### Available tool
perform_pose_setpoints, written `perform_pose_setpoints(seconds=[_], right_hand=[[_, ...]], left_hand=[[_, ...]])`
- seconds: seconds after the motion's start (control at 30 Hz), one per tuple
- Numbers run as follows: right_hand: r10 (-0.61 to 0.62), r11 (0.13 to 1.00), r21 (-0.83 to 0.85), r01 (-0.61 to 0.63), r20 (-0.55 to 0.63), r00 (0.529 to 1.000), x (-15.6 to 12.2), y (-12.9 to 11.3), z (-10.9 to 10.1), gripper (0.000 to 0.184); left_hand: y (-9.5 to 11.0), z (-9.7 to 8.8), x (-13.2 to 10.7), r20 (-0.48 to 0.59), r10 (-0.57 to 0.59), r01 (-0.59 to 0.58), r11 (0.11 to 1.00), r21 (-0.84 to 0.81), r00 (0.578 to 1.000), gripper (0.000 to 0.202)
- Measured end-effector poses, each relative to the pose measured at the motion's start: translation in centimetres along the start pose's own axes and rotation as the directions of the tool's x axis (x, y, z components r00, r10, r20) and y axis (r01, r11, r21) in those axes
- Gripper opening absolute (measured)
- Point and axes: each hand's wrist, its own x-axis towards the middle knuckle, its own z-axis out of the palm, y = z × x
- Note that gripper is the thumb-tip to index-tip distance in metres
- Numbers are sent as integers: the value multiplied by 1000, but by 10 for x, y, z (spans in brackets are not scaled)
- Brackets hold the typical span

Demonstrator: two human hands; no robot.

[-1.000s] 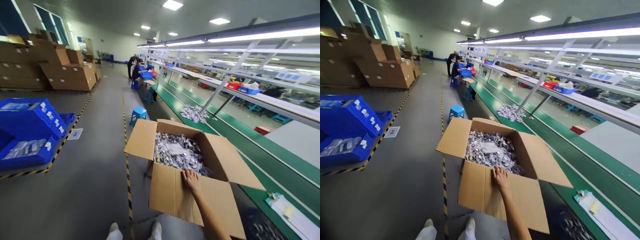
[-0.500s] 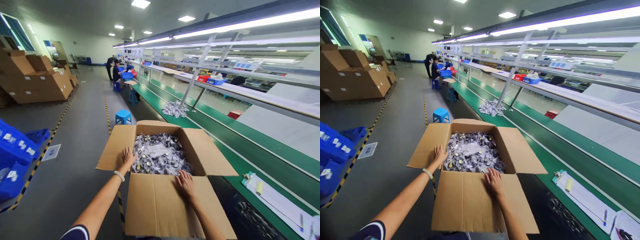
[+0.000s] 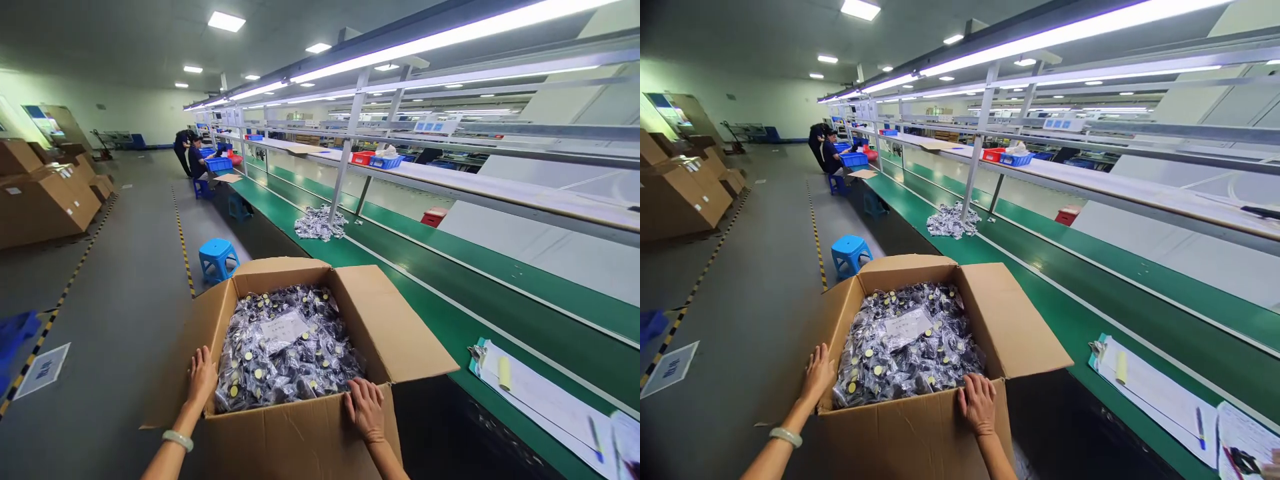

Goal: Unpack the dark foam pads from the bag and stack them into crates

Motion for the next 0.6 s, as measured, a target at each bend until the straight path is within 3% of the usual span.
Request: perform_pose_setpoints(seconds=[0.23,0.6], right_hand=[[79,991,108,-82,28,996,16,-13,17,26],[48,975,213,-70,107,993,89,-52,58,26]], left_hand=[[-21,-1,8,-57,10,-11,1000,-19,998,56],[-29,-48,67,19,-96,96,995,-1,995,57]])
